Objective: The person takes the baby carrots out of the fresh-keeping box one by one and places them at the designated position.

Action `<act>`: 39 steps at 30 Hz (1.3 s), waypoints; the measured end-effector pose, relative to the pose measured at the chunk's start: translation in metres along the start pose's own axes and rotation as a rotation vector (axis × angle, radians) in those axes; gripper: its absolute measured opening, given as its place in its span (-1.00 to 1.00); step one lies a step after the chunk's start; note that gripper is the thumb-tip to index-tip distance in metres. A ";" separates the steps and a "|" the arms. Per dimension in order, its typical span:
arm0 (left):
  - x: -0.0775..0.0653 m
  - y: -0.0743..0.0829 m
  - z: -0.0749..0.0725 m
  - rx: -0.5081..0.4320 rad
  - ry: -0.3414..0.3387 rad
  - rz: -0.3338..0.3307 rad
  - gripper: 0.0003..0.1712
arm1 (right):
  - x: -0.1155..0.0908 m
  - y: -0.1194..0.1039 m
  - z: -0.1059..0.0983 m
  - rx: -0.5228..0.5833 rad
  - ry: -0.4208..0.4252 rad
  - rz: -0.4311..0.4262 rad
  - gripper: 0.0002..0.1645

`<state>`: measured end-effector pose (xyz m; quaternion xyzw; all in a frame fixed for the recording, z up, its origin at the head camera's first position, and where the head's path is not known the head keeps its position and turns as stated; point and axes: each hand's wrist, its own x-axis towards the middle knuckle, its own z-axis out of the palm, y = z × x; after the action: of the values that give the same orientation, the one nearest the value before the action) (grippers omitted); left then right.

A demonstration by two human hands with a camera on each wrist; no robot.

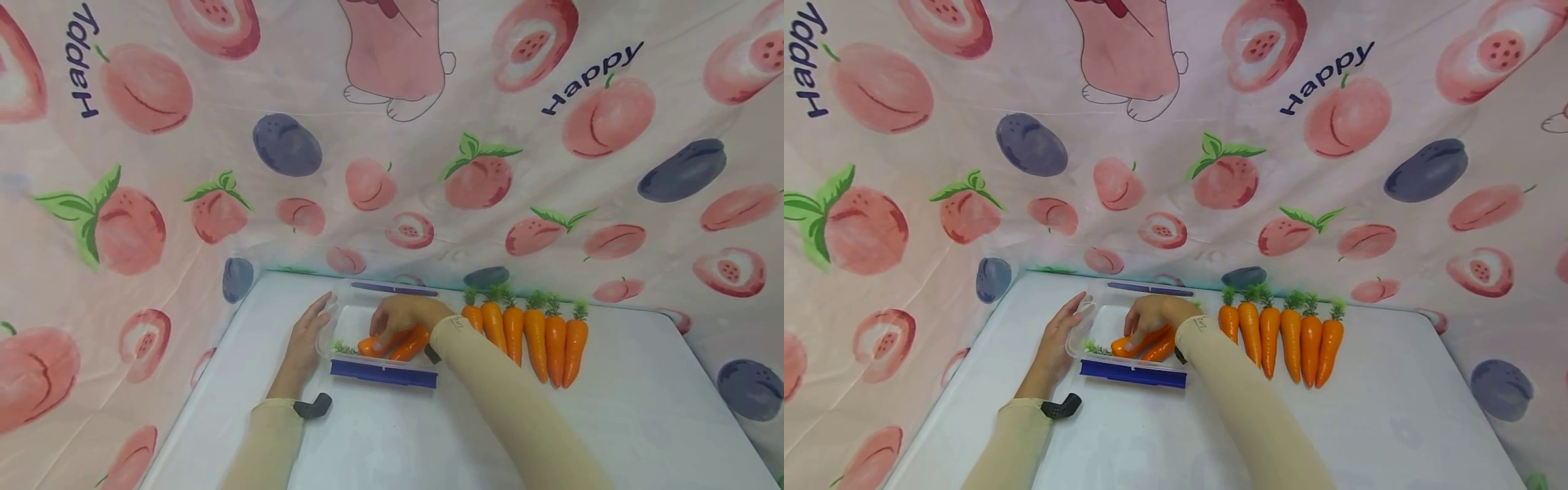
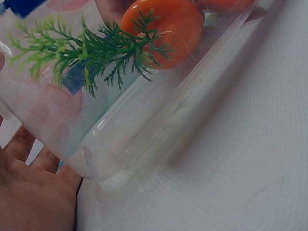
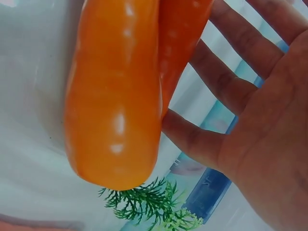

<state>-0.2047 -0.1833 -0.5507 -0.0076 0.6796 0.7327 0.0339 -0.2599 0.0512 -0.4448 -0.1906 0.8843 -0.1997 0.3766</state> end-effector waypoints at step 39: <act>-0.004 0.004 0.001 0.046 0.010 0.006 -0.43 | 0.002 0.007 0.000 -0.159 0.031 0.020 -0.61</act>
<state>-0.2006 -0.1829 -0.5460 -0.0086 0.6965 0.7169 0.0285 -0.2622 0.0563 -0.4495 -0.2080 0.9049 -0.1283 0.3484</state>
